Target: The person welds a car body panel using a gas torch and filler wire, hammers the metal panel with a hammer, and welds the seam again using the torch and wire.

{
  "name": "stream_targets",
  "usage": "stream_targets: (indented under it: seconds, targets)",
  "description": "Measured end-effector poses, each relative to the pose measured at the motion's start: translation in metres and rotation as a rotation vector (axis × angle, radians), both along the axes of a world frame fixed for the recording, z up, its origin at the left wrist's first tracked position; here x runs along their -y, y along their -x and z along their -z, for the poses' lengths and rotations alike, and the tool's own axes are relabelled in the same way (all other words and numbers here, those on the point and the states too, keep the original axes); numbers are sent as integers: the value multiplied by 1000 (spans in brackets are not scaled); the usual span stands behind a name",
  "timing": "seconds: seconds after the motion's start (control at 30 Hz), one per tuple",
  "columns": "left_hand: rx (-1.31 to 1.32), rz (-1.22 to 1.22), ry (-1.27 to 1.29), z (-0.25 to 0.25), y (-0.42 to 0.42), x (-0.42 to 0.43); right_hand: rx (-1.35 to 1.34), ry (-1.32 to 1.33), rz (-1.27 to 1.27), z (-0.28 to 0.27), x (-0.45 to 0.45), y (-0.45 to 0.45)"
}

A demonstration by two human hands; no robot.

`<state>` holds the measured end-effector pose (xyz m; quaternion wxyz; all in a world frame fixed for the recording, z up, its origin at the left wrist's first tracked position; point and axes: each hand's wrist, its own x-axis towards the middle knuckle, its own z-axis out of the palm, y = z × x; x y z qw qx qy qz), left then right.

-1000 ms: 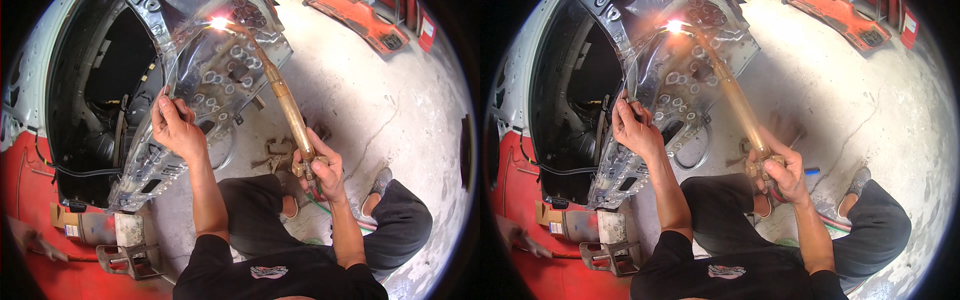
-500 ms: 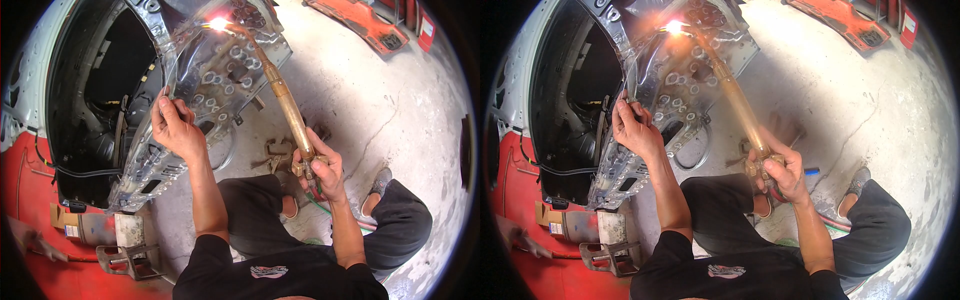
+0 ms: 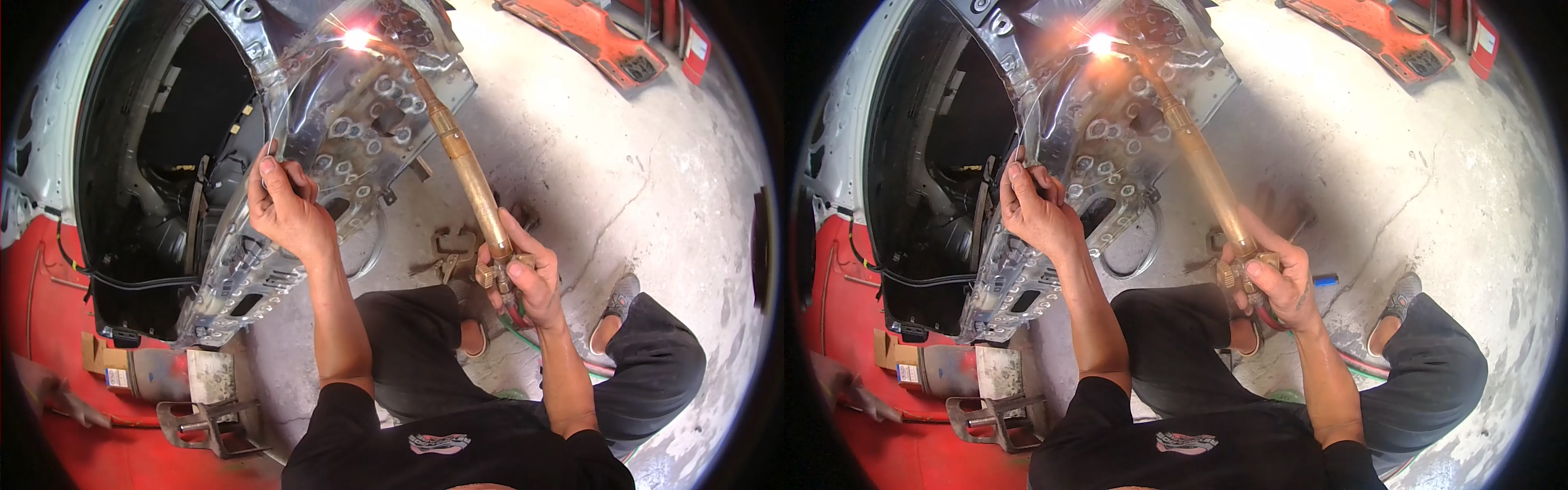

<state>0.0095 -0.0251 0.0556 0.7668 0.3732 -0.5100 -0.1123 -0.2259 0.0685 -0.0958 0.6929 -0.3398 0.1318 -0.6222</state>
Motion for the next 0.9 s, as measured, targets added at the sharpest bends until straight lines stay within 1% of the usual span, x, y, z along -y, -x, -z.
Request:
stream_targets:
  seconds: [0.9]
  targets:
    - [1,-3,6,-1,1,1,-10,-4,-5,2,0,0]
